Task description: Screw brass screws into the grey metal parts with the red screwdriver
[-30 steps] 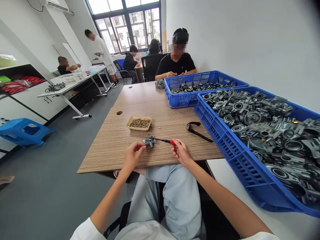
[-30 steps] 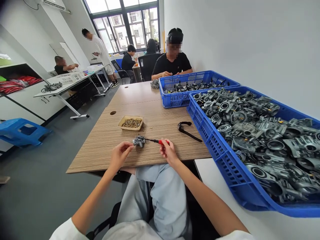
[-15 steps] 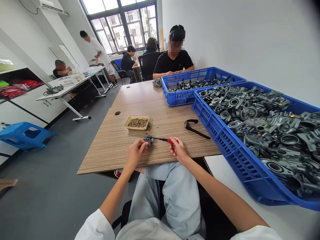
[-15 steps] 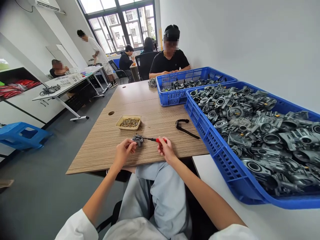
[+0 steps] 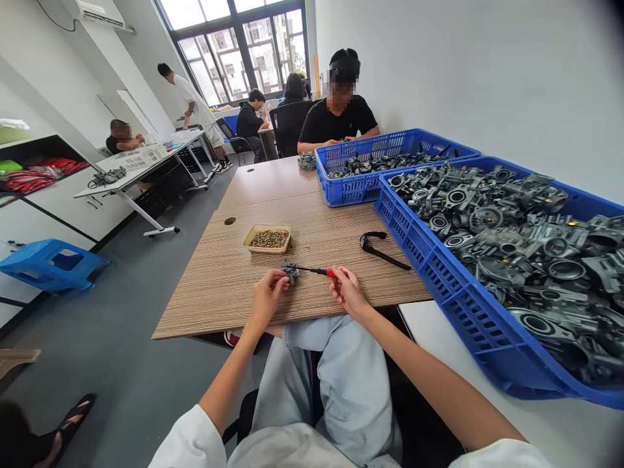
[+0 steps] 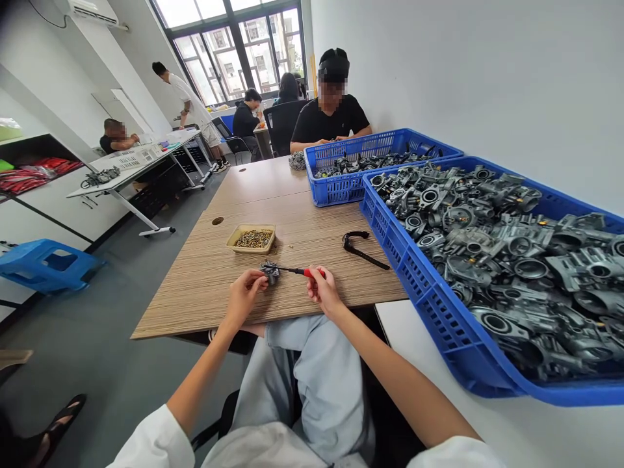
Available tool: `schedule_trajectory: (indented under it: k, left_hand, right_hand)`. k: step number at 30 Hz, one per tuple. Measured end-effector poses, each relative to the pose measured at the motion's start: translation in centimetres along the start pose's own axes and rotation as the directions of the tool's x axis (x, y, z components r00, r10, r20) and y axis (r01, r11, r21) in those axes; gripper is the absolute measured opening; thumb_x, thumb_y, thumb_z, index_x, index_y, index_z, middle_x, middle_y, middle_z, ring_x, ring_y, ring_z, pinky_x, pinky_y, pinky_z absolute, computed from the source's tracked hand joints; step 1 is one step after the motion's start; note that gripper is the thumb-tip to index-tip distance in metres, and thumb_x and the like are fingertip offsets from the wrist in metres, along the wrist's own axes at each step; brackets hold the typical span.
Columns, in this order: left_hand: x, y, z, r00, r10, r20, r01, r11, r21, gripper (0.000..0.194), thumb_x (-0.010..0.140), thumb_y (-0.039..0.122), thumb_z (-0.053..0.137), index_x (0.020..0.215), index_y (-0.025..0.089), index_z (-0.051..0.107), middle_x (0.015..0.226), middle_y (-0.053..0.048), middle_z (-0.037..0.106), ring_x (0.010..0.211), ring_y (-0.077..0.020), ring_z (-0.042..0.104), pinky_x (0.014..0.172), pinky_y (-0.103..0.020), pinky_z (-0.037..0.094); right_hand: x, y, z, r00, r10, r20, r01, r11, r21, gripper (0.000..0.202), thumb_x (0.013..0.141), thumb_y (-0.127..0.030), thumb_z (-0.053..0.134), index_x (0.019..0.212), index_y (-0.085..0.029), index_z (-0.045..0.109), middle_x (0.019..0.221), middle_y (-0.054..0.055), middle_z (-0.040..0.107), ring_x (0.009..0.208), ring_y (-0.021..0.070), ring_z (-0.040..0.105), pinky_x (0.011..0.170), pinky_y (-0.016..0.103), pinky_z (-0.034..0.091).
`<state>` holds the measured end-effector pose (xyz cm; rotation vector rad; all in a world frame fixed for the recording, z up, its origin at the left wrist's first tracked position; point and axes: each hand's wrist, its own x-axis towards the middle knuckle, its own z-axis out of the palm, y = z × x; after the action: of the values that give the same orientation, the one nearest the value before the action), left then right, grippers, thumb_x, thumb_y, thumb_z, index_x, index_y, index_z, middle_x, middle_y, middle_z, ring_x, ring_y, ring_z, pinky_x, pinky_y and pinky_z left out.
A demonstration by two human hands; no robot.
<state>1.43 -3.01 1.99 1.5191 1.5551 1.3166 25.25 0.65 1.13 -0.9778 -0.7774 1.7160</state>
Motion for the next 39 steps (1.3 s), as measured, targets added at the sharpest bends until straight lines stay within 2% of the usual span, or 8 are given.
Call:
schedule_trajectory:
  k: [5, 11, 15, 28, 33, 36, 39]
  left_hand:
    - [0.2, -0.2, 0.1, 0.996, 0.067, -0.051, -0.062, 0.994, 0.095, 0.020, 0.093, 0.042, 0.068, 0.096, 0.023, 0.069, 0.085, -0.002, 0.074, 0.077, -0.0184, 0.071, 0.074, -0.030, 0.056]
    - [0.3, -0.4, 0.3, 0.983, 0.182, -0.015, -0.172, 0.949, 0.265, 0.016, 0.097, 0.038, 0.065, 0.092, 0.024, 0.070, 0.089, -0.003, 0.073, 0.083, -0.0198, 0.068, 0.076, -0.031, 0.052]
    - [0.5, -0.6, 0.5, 0.972, 0.235, -0.005, -0.221, 0.921, 0.321, 0.013, 0.097, 0.035, 0.064, 0.093, 0.024, 0.070, 0.091, -0.004, 0.072, 0.086, -0.0211, 0.066, 0.080, -0.032, 0.051]
    - [0.3, -0.1, 0.5, 0.968, 0.248, 0.041, -0.245, 0.895, 0.374, 0.013, 0.099, 0.035, 0.062, 0.093, 0.026, 0.069, 0.092, -0.005, 0.071, 0.086, -0.0229, 0.065, 0.081, -0.033, 0.050]
    - [0.5, 0.1, 0.8, 0.958, 0.280, 0.065, -0.279, 0.853, 0.440, 0.014, 0.100, 0.035, 0.061, 0.094, 0.025, 0.069, 0.092, -0.005, 0.071, 0.086, -0.0233, 0.063, 0.080, -0.034, 0.049]
    - [0.8, 0.1, 1.0, 0.934, 0.357, -0.005, -0.301, 0.795, 0.526, 0.014, 0.096, 0.039, 0.068, 0.091, 0.026, 0.071, 0.094, -0.007, 0.069, 0.098, -0.0269, 0.061, 0.088, -0.038, 0.050]
    - [1.4, -0.4, 1.0, 0.910, 0.413, -0.045, -0.327, 0.778, 0.536, 0.015, 0.093, 0.039, 0.073, 0.092, 0.024, 0.070, 0.113, -0.011, 0.065, 0.112, -0.0295, 0.058, 0.100, -0.044, 0.048]
  right_hand:
    - [-0.1, -0.1, 0.0, 1.000, -0.006, 0.014, 0.006, 1.000, 0.003, 0.054, 0.075, -0.064, 0.081, 0.083, -0.024, 0.047, 0.058, -0.006, 0.059, 0.040, 0.0066, 0.047, 0.032, 0.014, 0.023]
    - [0.1, 0.0, -0.1, 1.000, 0.003, 0.002, -0.003, 1.000, 0.003, 0.054, 0.074, -0.065, 0.082, 0.083, -0.024, 0.047, 0.058, -0.006, 0.059, 0.040, 0.0066, 0.048, 0.032, 0.015, 0.023]
    - [0.0, -0.1, 0.0, 1.000, 0.005, -0.010, -0.005, 1.000, 0.000, 0.055, 0.073, -0.065, 0.082, 0.083, -0.024, 0.047, 0.058, -0.007, 0.058, 0.040, 0.0065, 0.047, 0.032, 0.015, 0.022]
    - [0.0, 0.0, 0.1, 1.000, 0.007, -0.009, -0.007, 1.000, 0.002, 0.055, 0.072, -0.066, 0.082, 0.083, -0.024, 0.047, 0.057, -0.007, 0.058, 0.039, 0.0067, 0.047, 0.032, 0.015, 0.021]
    - [-0.2, -0.2, 0.2, 1.000, 0.009, -0.008, -0.009, 1.000, 0.001, 0.055, 0.072, -0.065, 0.082, 0.083, -0.025, 0.046, 0.057, -0.007, 0.059, 0.040, 0.0069, 0.047, 0.032, 0.015, 0.022]
    - [-0.2, -0.2, 0.2, 1.000, 0.010, -0.013, -0.010, 1.000, 0.001, 0.055, 0.072, -0.064, 0.083, 0.083, -0.025, 0.046, 0.057, -0.007, 0.059, 0.039, 0.0070, 0.047, 0.032, 0.016, 0.022]
    - [-0.1, -0.2, 0.1, 1.000, 0.013, -0.018, -0.013, 1.000, 0.020, 0.055, 0.072, -0.064, 0.083, 0.083, -0.025, 0.046, 0.057, -0.007, 0.058, 0.039, 0.0070, 0.047, 0.032, 0.016, 0.021]
